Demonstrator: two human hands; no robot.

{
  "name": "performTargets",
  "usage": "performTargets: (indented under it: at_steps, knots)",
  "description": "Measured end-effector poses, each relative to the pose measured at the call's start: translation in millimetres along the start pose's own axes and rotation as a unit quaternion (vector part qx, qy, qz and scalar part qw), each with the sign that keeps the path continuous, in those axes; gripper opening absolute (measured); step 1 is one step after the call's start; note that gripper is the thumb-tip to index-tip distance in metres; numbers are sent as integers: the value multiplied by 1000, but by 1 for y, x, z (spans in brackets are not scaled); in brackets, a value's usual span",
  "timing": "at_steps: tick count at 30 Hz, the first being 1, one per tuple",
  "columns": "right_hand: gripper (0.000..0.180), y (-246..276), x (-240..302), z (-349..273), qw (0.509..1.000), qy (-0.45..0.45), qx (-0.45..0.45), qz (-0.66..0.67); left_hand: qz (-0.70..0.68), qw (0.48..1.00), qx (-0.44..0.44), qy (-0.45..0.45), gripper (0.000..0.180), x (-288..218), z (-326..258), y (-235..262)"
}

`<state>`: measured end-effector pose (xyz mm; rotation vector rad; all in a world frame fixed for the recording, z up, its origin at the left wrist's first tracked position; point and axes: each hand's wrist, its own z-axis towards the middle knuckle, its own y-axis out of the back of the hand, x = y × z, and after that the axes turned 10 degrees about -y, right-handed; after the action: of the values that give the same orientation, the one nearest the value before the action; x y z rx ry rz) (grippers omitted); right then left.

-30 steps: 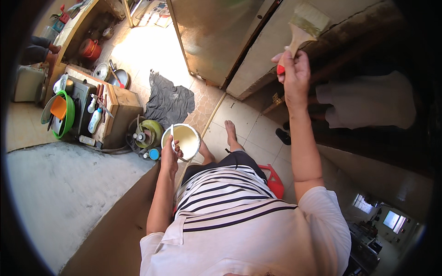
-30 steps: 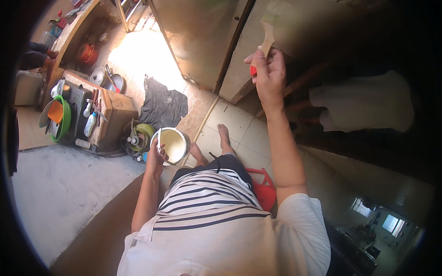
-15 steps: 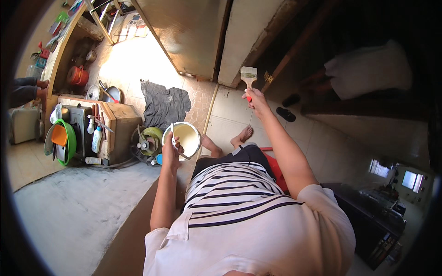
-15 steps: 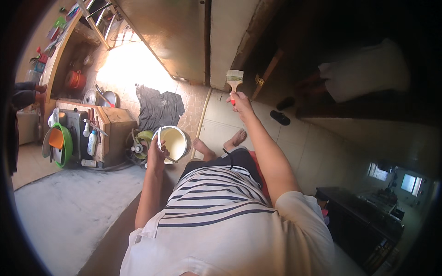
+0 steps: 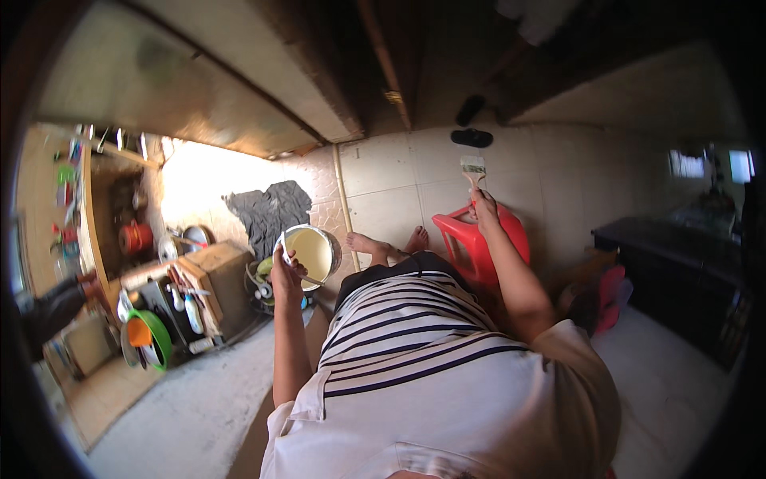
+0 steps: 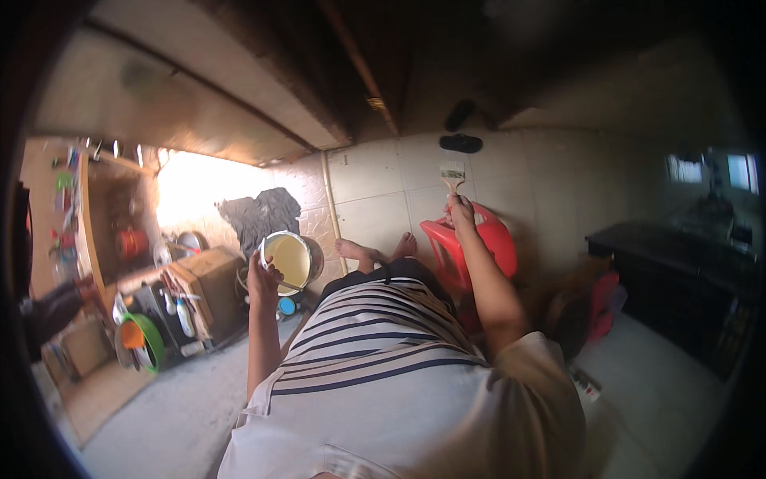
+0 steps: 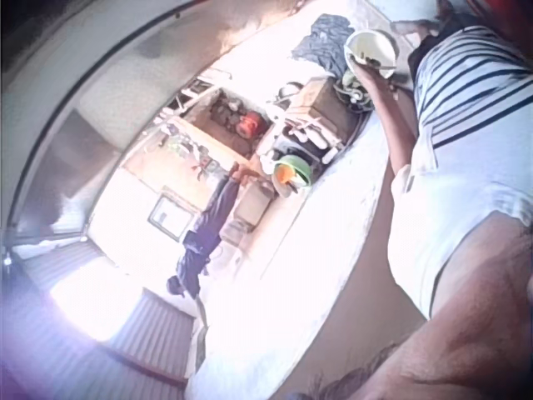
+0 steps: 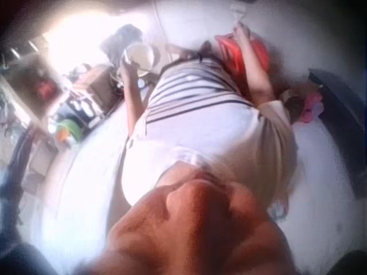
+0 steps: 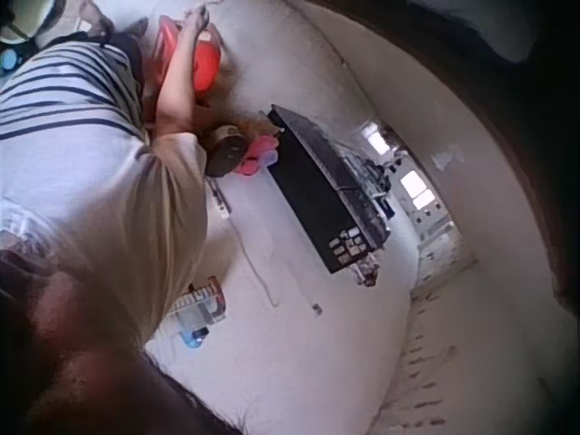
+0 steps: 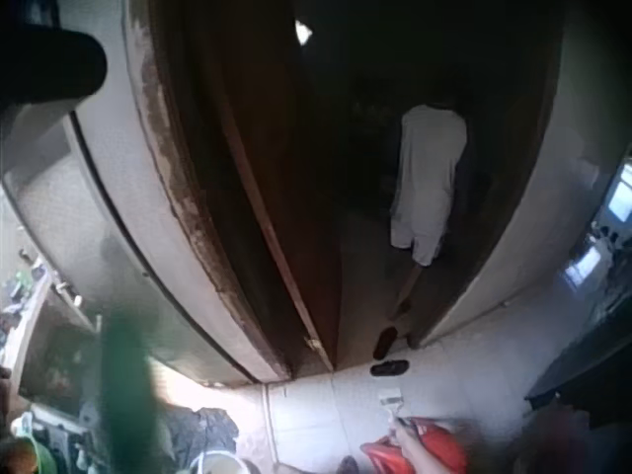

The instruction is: The person stirs paint in a small bowl and uses a brush to apply it to a wall and a door frame.

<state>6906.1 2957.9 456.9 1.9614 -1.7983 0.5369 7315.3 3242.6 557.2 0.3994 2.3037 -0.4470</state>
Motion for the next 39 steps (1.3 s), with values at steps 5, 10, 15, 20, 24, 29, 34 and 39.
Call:
performTargets:
  at_steps: [5,10,15,20,24,29,34,39]
  knots:
    - [23,73,-24,-32,992,48,-79,89,76,995,48,49,30,0,17,-50]
    - [21,136,-52,-63,963,69,-146,215,136,981,130,38,34,3,19,-127]
    - [29,223,-113,-45,919,80,-233,306,230,929,288,-24,39,8,-4,-224]
    - [28,267,-157,-80,884,103,-377,256,265,896,349,70,46,40,-5,-375]
    - [24,263,-145,-148,864,42,-427,265,314,864,387,65,41,67,-43,-462]
    - [23,277,-91,-118,806,38,-461,371,384,784,477,103,43,138,-50,-624]
    - [19,279,-65,-148,740,21,-446,503,457,733,494,101,35,183,-142,-694]
    - [21,266,16,-142,722,-22,-470,507,482,676,538,146,37,224,-116,-811]
